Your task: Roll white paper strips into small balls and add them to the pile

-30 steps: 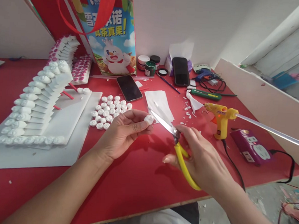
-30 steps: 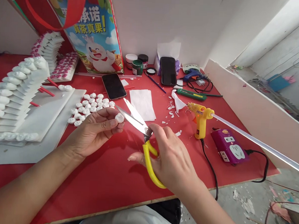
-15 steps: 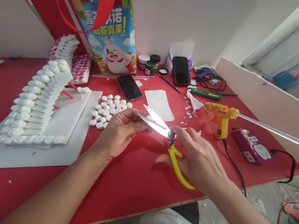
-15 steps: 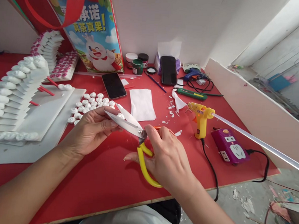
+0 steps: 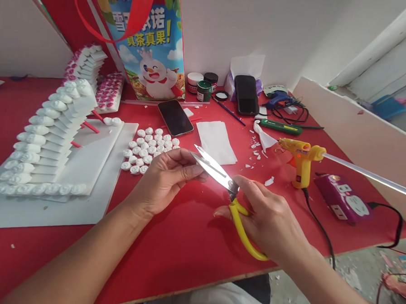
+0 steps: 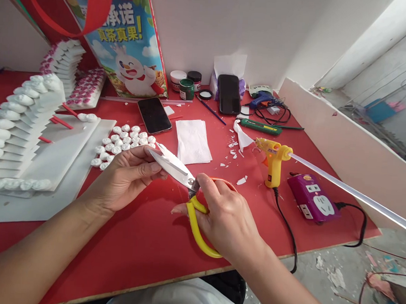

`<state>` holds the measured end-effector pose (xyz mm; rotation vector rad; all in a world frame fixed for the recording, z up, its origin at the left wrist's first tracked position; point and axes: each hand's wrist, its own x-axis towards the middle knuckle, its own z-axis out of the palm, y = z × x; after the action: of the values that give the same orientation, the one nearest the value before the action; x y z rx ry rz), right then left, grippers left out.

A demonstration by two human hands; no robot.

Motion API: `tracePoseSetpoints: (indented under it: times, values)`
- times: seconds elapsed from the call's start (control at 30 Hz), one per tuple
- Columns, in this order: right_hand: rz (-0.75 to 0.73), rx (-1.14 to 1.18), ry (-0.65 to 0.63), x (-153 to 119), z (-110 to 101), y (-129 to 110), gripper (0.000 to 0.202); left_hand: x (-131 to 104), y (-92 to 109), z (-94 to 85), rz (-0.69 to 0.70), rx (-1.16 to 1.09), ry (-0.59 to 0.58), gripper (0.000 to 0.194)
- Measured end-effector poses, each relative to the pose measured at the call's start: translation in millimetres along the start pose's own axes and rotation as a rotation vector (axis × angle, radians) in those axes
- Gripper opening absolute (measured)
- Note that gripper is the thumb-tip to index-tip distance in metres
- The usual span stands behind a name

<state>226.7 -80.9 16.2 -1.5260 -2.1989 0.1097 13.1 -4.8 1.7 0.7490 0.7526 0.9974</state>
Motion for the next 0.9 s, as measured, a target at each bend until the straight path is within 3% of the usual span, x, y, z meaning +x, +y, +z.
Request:
tracePoseSetpoints:
  times: [0.4,0.63,0.9]
  values:
    - [0.026,-0.029,-0.007,-10,-1,0,0.055,1,-7,1.2,-0.083,-0.021,-0.006,0.017]
    - [0.023,-0.124,-0.065,-6,-9,-2,0.06,-1,-6,6.9,-0.07,0.003,-0.024,0.015]
    - [0.027,-0.148,-0.036,0,-4,-4,0.073,-3,-8,9.4,-0.043,0.003,-0.059,0.013]
